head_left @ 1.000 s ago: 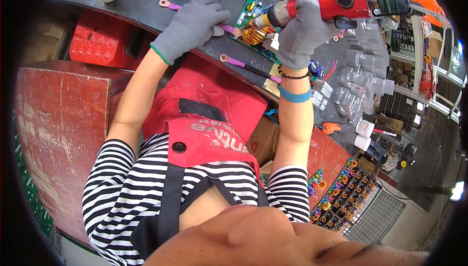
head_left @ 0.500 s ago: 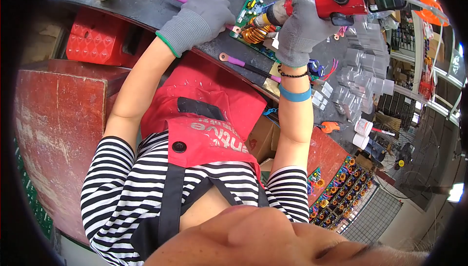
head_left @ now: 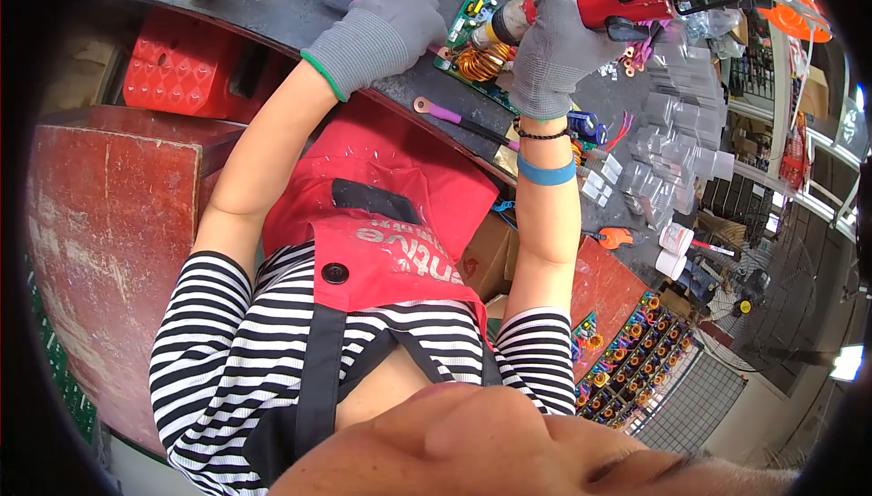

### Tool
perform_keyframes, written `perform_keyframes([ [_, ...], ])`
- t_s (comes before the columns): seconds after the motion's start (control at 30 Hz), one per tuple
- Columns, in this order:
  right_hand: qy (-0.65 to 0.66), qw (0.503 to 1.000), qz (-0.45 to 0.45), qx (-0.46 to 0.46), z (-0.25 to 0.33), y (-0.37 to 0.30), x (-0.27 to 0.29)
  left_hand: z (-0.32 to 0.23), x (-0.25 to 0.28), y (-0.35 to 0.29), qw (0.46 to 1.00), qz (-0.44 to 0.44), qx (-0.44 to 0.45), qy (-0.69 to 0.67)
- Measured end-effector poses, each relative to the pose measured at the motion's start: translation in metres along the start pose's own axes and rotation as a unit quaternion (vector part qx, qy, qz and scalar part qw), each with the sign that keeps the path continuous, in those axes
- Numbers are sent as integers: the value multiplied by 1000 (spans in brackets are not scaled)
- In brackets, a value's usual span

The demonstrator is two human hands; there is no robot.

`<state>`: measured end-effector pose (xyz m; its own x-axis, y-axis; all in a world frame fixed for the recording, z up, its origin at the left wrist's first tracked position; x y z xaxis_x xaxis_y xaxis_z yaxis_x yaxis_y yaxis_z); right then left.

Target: The person assembles electronic components onto a circuit board, securing the parts with screws using an electric screwdriver.

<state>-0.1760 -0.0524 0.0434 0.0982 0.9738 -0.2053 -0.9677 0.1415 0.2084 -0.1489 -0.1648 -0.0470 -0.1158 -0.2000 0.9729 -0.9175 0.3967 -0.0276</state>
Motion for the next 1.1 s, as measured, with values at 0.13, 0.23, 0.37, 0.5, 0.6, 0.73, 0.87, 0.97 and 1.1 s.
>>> perform_keyframes([
  [0.13, -18, 999, -1, 28, -5, 5, 5, 3, -7, 2, 1000, -28, 3, -10],
  [0.23, -22, 997, 13, 73, -9, 6, 8, 1, -5, 3, 1000, -29, 4, 1],
  [0.37, -9, 993, 20, 119, -18, 7, 13, 1, -4, 3, 1000, -20, 16, 1],
  [0.5, 2, 988, 52, 143, -20, 6, 9, 2, -5, 5, 1000, -12, 26, -1],
  [0.6, -40, 977, 68, 196, -14, 1, 6, 2, -5, 3, 1000, 3, 23, -2],
  [0.73, -10, 989, 37, 142, -20, -2, 10, 2, -7, 3, 1000, -3, 29, -3],
  [0.87, -6, 989, 87, 118, -19, -2, 10, -4, -4, 2, 1000, -11, -1, 19],
  [0.97, 28, 995, 30, -89, -29, -10, 9, -1, -9, 0, 1000, -17, 5, 3],
  [1.1, -22, 999, 44, 17, -35, 10, 21, -5, 4, -1, 994, -92, -39, -36],
])
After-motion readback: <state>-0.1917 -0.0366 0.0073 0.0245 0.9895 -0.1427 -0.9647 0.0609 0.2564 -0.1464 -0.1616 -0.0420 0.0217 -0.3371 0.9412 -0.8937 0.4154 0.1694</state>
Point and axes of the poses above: each hand's wrist, its own y-axis towards the middle knuckle, its own x-axis out of the back of the hand, z = x × y, the point moved 7 cm from there along y, towards the middle knuckle, and after that the axes turned 2 degrees about -x, right-handed, at the moved point
